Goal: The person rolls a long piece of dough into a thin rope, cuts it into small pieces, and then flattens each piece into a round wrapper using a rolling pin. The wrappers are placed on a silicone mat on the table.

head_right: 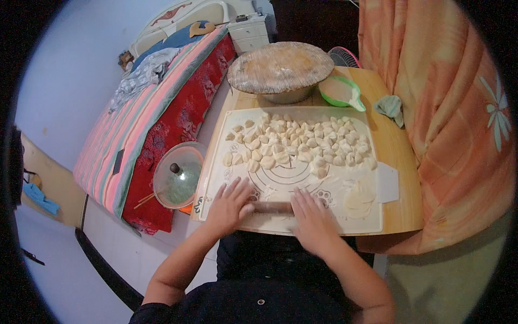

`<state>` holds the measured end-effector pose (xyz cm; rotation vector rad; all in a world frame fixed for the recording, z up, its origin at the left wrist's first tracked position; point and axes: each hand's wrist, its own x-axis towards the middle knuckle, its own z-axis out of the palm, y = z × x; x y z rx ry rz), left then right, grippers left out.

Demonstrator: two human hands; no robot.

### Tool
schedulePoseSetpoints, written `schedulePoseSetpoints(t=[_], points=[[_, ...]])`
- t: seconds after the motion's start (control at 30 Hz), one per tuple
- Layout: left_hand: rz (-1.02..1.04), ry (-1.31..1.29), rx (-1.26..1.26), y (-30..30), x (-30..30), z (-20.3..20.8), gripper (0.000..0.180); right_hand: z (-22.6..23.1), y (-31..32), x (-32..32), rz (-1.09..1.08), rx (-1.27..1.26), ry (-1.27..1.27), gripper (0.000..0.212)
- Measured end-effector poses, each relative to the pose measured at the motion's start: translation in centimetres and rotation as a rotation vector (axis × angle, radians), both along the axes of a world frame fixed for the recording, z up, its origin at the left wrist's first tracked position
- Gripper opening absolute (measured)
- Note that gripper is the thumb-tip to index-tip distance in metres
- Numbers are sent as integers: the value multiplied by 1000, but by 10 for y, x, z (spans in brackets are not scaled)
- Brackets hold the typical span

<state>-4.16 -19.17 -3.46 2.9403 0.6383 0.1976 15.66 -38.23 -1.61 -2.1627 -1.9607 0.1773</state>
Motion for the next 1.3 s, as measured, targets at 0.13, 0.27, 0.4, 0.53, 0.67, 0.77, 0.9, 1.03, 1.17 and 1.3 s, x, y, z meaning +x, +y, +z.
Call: schedulePoseSetpoints(t=[0.13,0.27,0.4,0.53,0.67,0.77,0.9,1.03,1.17,1.3], points=[[-126,18,-71,-28,-11,11,64,-11,-52,-25,-26,-34,81,83],[-236,-75,-319,-10,24,12,46,-22,-33,-24,-185,146,42,77],[-303,-90,-737,13,77,10,37,-24,6,-10,-209,247,3,48],[-325,18,-475,18,78,12,32,1,-5,-7,-158,228,-10,39],[-185,-3,-294,14,40,20,29,7,-16,-7,-153,282,0,36],[-35,-182,-243,24,29,5,28,7,19,0,-152,288,12,34],[82,-263,-12,29,18,-13,41,-6,51,-2,-110,169,18,34],[-188,-330,-46,-2,-3,-19,58,-11,40,2,-216,136,23,29],[-170,9,-132,-36,8,-19,74,4,18,23,-424,229,130,32],[-241,18,-76,-59,36,-16,82,16,-22,48,-561,322,184,35]])
